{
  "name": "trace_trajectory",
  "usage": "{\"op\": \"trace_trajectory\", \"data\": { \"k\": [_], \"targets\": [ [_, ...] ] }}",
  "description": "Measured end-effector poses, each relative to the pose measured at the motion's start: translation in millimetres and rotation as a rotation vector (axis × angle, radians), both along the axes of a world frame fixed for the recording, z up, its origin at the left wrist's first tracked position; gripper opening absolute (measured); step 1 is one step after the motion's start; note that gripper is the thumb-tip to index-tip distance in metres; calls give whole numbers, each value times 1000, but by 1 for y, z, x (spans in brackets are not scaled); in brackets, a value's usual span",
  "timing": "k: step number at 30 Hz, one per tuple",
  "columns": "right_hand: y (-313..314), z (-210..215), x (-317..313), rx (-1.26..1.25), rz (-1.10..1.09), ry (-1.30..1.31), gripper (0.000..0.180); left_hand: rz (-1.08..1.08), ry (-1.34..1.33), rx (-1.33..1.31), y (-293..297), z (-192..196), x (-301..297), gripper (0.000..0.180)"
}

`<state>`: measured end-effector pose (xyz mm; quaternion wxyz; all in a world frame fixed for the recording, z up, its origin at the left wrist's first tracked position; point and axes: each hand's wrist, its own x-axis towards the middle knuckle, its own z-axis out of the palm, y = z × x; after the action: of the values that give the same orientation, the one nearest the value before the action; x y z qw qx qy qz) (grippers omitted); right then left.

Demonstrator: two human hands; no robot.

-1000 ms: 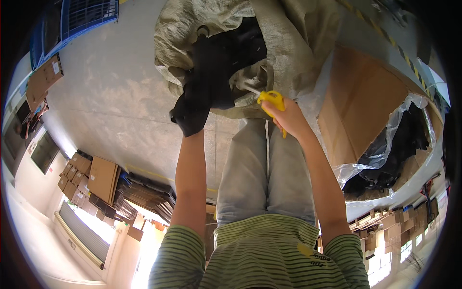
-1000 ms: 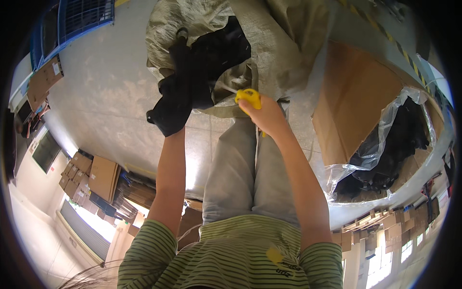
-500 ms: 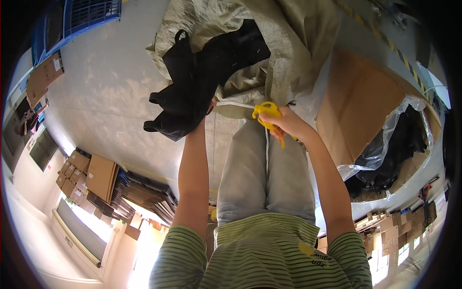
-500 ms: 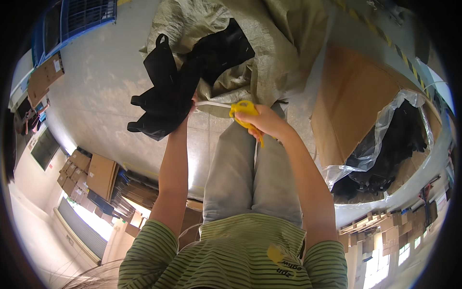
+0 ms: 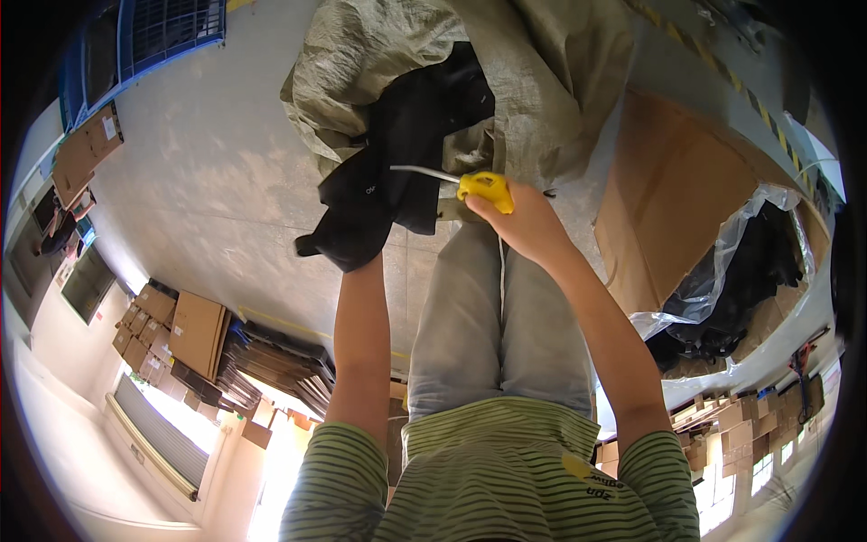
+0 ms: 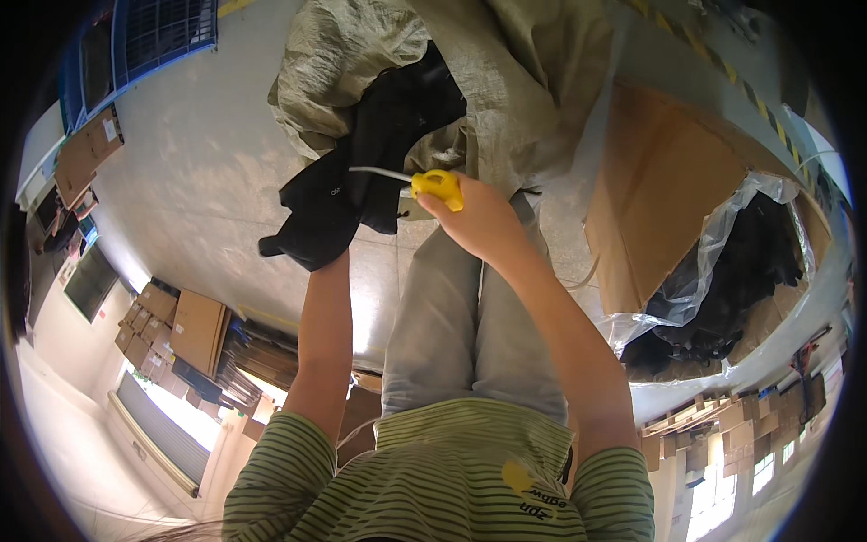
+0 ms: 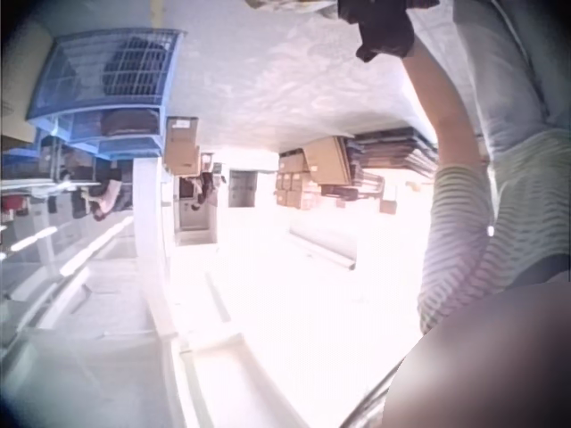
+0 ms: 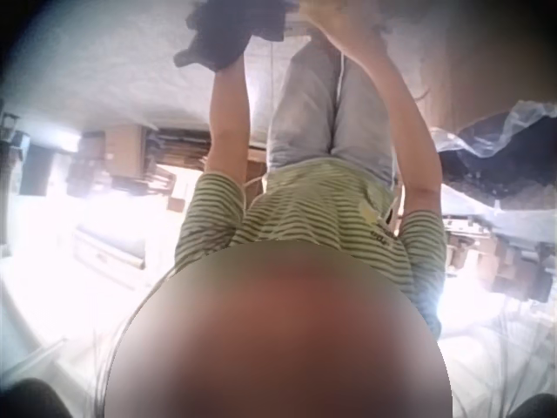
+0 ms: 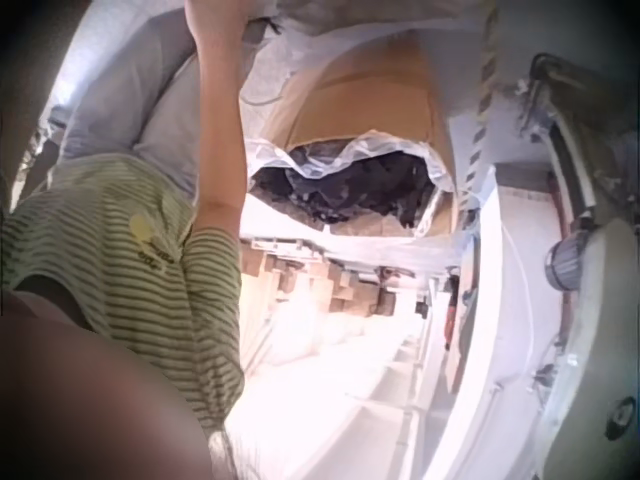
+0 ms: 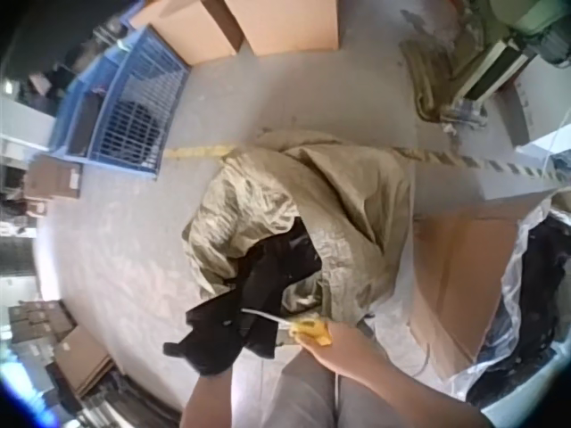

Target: Using an air blow gun to remove dust from black fabric pieces and sorting them into a box.

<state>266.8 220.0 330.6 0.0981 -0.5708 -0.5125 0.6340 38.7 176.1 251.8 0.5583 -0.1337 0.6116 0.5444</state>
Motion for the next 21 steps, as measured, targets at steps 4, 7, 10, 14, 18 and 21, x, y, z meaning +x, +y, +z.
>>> {"op": "trace_trajectory", "data": {
  "k": [4,7,10,14,18,21],
  "targets": [
    [-1,-1,0,-328,290,-102,54,-107,108,145,-5,9,3,45],
    [6,-8,4,-370,48,-95,55,-187,187,263,-8,11,2,46],
    [-5,-12,-3,-478,79,-20,47,-94,150,148,-24,-6,-5,49],
    [-2,-12,-4,-518,50,-8,44,104,104,-70,-30,-29,-43,54],
    [1,-3,1,-489,-28,-60,43,257,379,-446,-31,-48,-64,62],
    [-13,4,12,-709,191,79,39,57,997,-756,-14,-33,-62,70]
  ]
}}
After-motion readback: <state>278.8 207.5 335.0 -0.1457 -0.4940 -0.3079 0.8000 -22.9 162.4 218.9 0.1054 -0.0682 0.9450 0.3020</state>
